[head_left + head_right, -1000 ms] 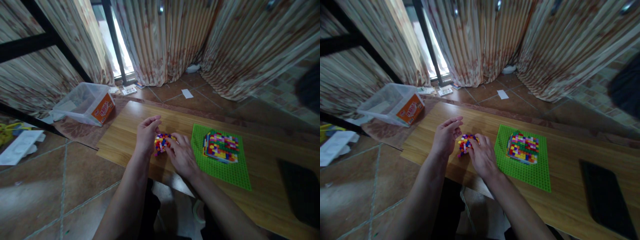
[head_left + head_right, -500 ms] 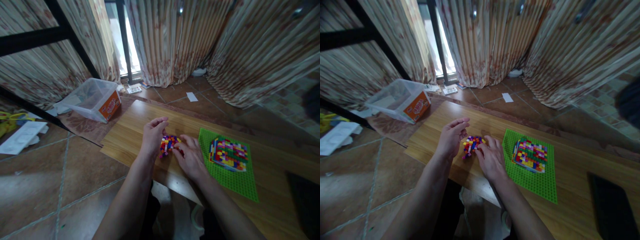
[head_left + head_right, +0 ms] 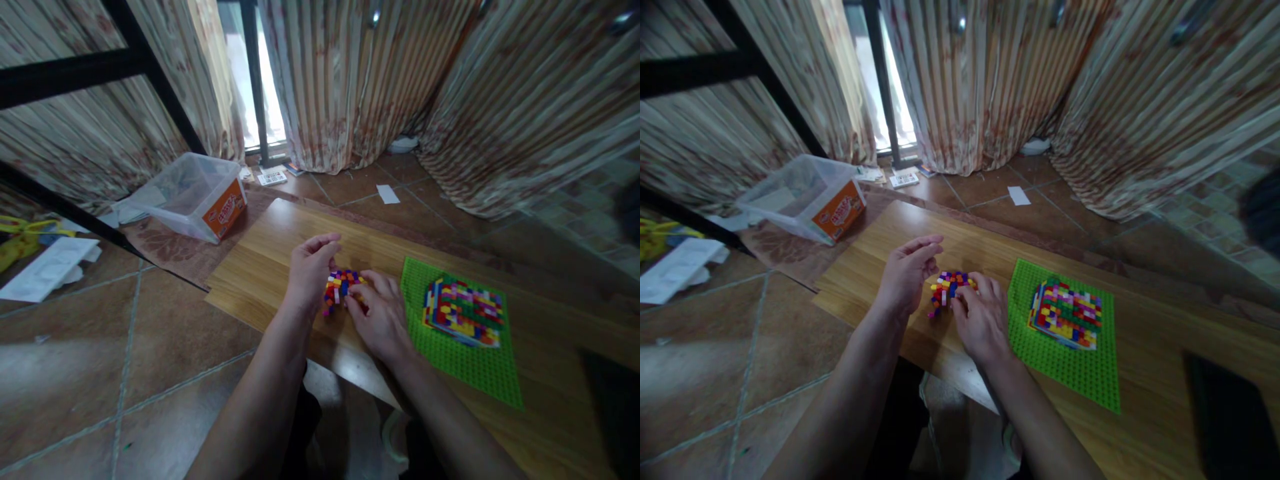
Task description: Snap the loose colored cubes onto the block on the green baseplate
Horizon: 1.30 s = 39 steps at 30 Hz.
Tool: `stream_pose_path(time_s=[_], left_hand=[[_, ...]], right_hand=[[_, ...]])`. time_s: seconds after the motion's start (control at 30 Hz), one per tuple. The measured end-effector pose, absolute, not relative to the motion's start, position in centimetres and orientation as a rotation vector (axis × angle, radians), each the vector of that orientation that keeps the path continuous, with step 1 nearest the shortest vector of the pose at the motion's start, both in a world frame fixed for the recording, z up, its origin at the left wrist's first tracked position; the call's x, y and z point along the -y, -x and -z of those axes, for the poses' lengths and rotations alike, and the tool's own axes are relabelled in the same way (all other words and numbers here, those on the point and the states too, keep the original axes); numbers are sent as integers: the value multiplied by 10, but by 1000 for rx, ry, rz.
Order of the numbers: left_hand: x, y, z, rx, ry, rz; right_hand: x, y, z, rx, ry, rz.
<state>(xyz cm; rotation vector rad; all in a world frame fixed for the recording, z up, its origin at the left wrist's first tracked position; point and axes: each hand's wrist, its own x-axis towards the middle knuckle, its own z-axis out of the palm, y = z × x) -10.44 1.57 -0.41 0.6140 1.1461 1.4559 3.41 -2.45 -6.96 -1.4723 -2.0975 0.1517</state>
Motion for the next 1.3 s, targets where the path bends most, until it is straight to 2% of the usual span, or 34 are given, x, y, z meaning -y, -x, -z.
stream_pose_path(time_s=[0.47, 0.97, 1.13, 1.3], left_hand=[[-16, 106, 5, -1133, -610, -1448], [-16, 103, 5, -1147, -619, -1410], [-16, 102, 8, -1185, -671, -1346], [-13, 97, 7, -1175, -785, -1185]], right_hand=[[19, -31, 71, 2146, 1496, -61], [18, -34, 70, 2141, 1419, -268], [18, -36, 59, 1950, 1334, -499], [17, -44, 40, 1345, 1151, -1054]])
